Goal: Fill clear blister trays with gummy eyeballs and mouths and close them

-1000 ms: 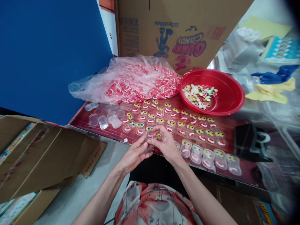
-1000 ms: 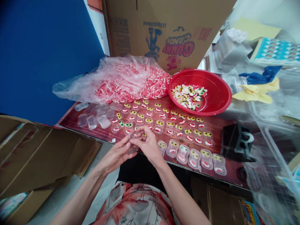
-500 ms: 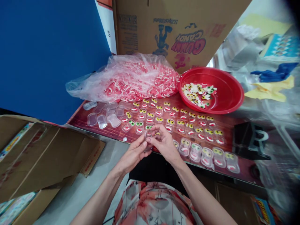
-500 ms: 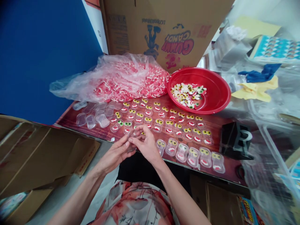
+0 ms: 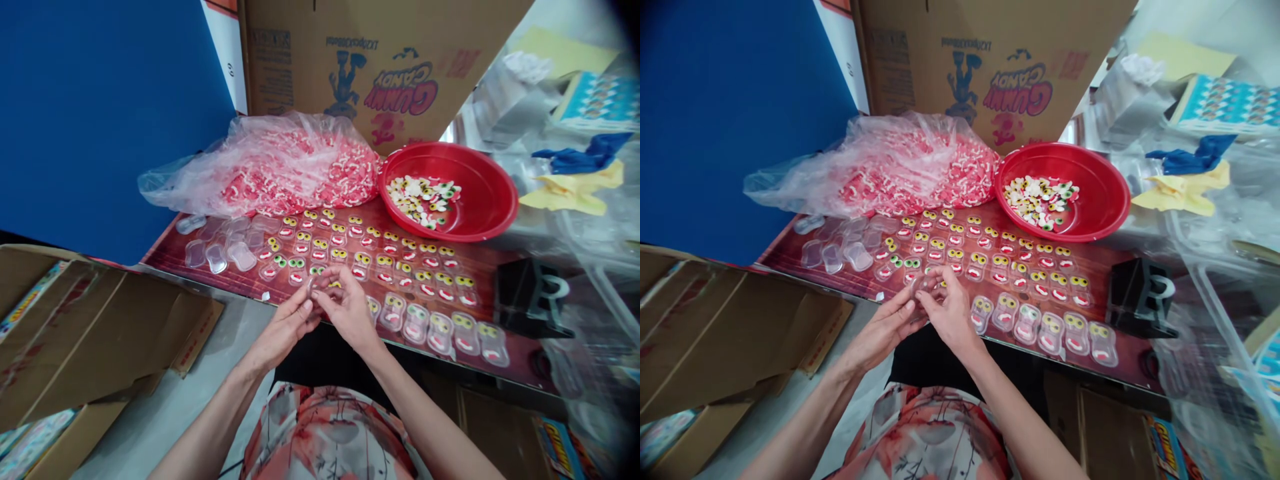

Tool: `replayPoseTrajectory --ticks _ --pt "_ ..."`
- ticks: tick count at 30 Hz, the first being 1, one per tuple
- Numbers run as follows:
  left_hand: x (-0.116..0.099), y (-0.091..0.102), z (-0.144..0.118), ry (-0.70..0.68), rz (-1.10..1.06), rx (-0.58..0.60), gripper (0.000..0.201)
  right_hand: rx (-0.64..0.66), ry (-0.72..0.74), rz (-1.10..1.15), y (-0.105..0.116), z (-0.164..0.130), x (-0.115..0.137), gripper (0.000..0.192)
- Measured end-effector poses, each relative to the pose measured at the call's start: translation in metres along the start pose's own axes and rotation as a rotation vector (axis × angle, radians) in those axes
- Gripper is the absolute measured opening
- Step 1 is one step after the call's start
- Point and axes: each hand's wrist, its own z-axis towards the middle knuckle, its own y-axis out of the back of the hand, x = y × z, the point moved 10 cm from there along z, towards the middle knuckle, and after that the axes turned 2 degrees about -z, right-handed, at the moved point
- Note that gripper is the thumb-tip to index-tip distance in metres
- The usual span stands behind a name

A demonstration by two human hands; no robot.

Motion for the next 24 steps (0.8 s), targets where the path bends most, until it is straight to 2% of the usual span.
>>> replayPoseTrajectory --ticks 4,10,24 --pt "0.0014 -0.0030 -0.0004 0.003 -0.011 -0.011 0.058 0.024 -0.043 0.090 -0.0019 -0.0027 -0.0027 0.031" --pt "0.0019 -0.0026 0.0016 0.003 -0.048 -0.006 0.065 0.033 -0.082 0.101 -0.0017 -0.0019 -0.0021 0.033" --pt "-0.0020 -0.0021 -0.0005 0.021 -0.077 -0.031 0.062 0.062 -0.077 0.098 -0.0060 0.0008 -0.0057 0.025"
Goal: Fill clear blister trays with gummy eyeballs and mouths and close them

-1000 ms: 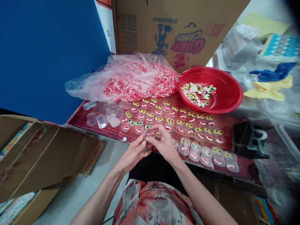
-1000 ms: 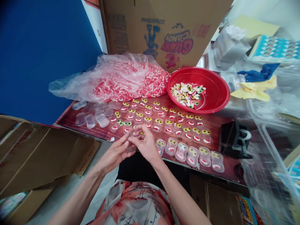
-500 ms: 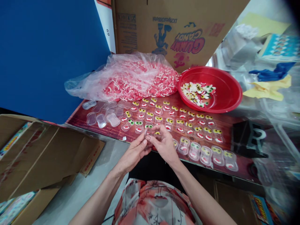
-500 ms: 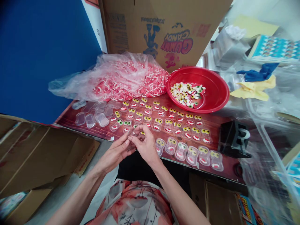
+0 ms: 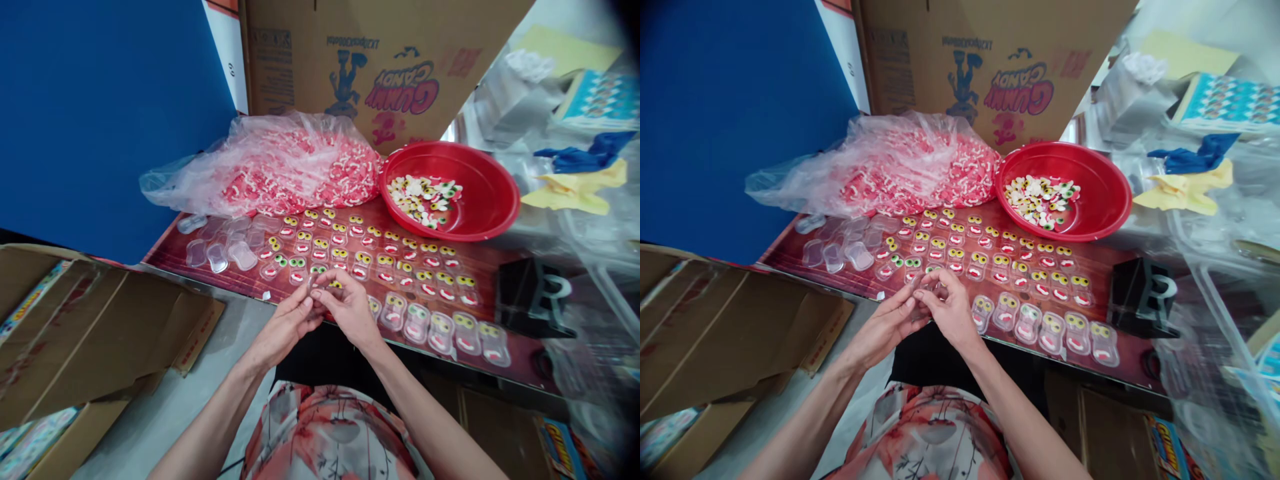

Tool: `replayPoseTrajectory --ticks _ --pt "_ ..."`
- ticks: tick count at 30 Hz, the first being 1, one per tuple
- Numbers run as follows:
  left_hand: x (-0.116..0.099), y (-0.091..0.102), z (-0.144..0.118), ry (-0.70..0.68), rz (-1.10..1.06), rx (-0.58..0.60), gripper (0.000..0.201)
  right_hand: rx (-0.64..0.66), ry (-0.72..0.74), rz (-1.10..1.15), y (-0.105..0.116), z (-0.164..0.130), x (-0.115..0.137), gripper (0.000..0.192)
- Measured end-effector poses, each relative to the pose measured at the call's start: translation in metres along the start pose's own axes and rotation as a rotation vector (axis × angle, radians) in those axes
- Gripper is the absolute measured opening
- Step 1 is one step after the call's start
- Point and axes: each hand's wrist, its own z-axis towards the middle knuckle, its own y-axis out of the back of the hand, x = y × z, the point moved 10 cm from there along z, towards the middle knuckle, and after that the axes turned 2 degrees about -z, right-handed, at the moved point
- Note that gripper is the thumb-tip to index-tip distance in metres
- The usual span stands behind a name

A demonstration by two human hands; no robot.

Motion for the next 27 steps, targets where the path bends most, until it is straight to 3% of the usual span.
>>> replayPoseTrajectory --ticks 9,17,27 --pt "0.001 0.004 0.001 -0.016 0.017 0.009 0.059 0.005 0.041 -0.076 -0.001 -0.002 0.003 0.018" --pt "-0.003 0.000 0.000 -0.070 0.094 0.018 0.061 -0.039 0.272 -0.287 -0.006 -0.008 0.027 0.003" --pt "-0.011 0.015 -0.005 -0.124 0.463 -0.014 0.066 -0.038 0.248 -0.444 -0.013 -0.013 0.019 0.008"
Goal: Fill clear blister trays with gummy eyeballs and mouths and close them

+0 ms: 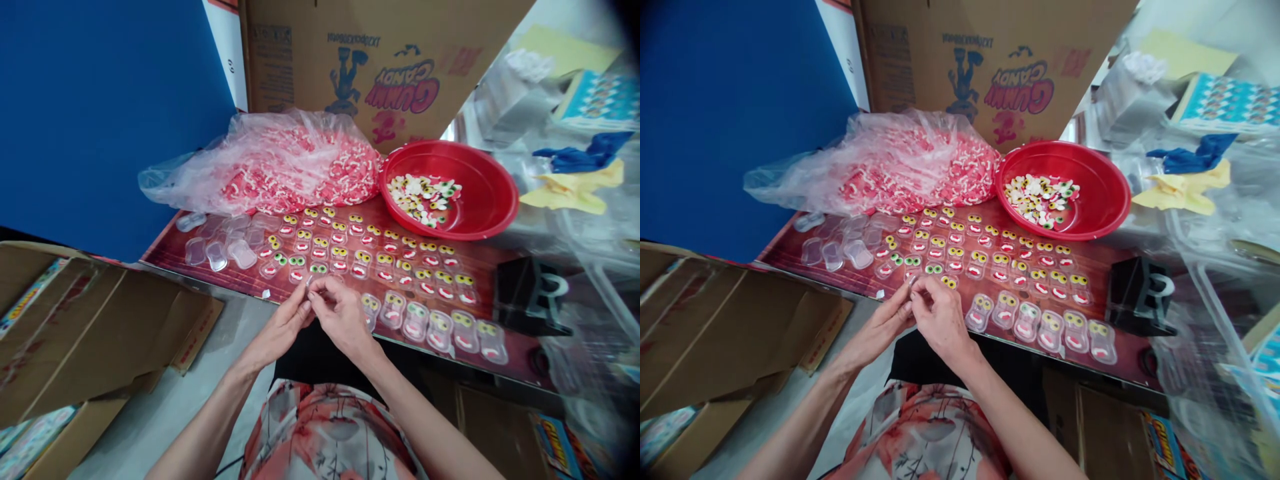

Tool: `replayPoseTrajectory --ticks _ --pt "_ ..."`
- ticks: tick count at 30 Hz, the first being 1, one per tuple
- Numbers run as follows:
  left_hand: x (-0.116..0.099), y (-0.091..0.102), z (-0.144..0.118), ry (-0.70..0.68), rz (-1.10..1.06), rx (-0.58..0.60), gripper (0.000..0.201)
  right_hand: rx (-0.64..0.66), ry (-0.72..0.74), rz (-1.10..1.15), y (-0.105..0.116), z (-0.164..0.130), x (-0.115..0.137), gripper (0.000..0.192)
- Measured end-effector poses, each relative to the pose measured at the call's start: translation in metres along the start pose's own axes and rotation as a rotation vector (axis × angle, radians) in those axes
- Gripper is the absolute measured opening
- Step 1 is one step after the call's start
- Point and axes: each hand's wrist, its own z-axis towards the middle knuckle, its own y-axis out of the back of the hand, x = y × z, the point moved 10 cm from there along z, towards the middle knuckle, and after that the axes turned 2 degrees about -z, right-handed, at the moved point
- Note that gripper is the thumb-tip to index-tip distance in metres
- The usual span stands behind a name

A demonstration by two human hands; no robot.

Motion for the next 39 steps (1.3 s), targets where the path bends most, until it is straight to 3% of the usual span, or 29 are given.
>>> replayPoseTrajectory --ticks 4,8,12,18,24,31,39 --pt "-0.001 -0.005 0.000 -0.031 0.037 0.005 0.065 -0.017 -0.053 0.008 -0.001 0.002 -0.004 0.005" --pt "-0.014 0.000 0.003 -0.146 0.220 -0.089 0.049 -0.057 -0.118 0.050 0.000 0.003 -0.012 0.004" --pt "-0.026 0.003 0.005 -0.251 0.347 -0.087 0.036 -0.017 -0.179 0.099 -0.002 0.002 -0.022 0.006" --pt "-0.013 0.009 0.007 -0.188 0.394 -0.060 0.039 0.087 -0.196 0.014 -0.005 0.000 -0.030 0.004" --pt "-0.010 0.001 0.005 -0.192 0.372 -0.021 0.046 0.113 -0.181 -0.065 -0.005 -0.001 -0.028 0.006" --pt "-0.012 0.002 0.001 -0.223 0.537 -0.119 0.045 0.056 -0.131 -0.185 -0.004 -0.001 -0.018 0.007" --pt "-0.009 0.001 0.000 -0.192 0.672 -0.098 0.046 0.095 -0.131 -0.215 -0.006 -0.003 -0.021 0.008"
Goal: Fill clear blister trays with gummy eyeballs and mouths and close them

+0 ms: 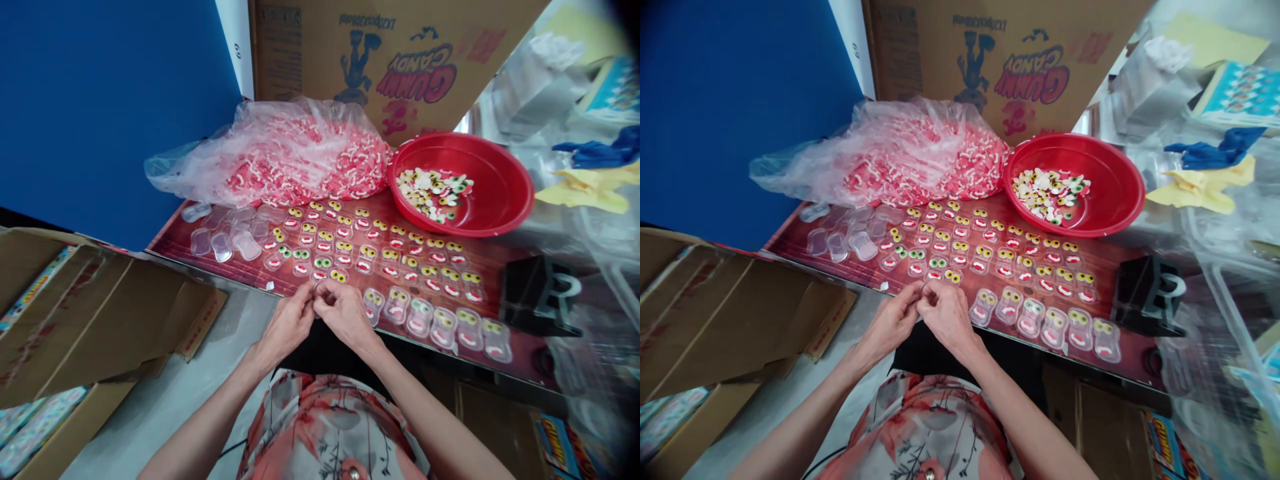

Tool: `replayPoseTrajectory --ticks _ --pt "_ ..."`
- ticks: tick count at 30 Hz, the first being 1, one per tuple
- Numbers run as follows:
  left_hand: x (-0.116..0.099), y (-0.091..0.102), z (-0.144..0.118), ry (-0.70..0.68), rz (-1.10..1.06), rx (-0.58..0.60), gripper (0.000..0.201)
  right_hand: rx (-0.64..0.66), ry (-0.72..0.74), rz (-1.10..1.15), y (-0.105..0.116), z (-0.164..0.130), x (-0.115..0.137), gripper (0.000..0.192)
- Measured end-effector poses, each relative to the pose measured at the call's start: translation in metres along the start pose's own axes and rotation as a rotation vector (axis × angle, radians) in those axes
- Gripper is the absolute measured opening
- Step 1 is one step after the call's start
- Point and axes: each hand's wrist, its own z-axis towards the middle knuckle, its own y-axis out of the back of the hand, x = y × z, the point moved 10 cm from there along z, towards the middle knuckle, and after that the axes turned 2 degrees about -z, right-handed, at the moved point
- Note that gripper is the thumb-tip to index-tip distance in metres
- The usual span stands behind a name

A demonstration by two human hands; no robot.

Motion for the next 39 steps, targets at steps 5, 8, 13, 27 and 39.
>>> replayPoseTrajectory --ticks 5,8,13,27,39 --pt "0.003 -0.001 -0.003 -0.002 -0.010 -0.051 0.048 -0.004 -0.019 -0.015 0.000 -0.001 0.000 0.008" --pt "0.007 0.000 -0.004 -0.007 0.005 -0.118 0.044 -0.039 -0.028 -0.036 -0.002 -0.003 -0.003 0.008" --pt "0.020 0.004 -0.003 -0.013 -0.104 -0.208 0.037 -0.050 0.038 -0.015 -0.006 -0.006 -0.001 0.013" --pt "0.014 -0.011 -0.013 -0.020 0.058 -0.056 0.073 0.214 -0.133 -0.603 -0.019 -0.011 0.006 0.021" --pt "0.042 -0.012 -0.049 0.144 -0.060 -0.098 0.068 -0.012 -0.200 -0.115 -0.035 -0.040 -0.024 0.008"
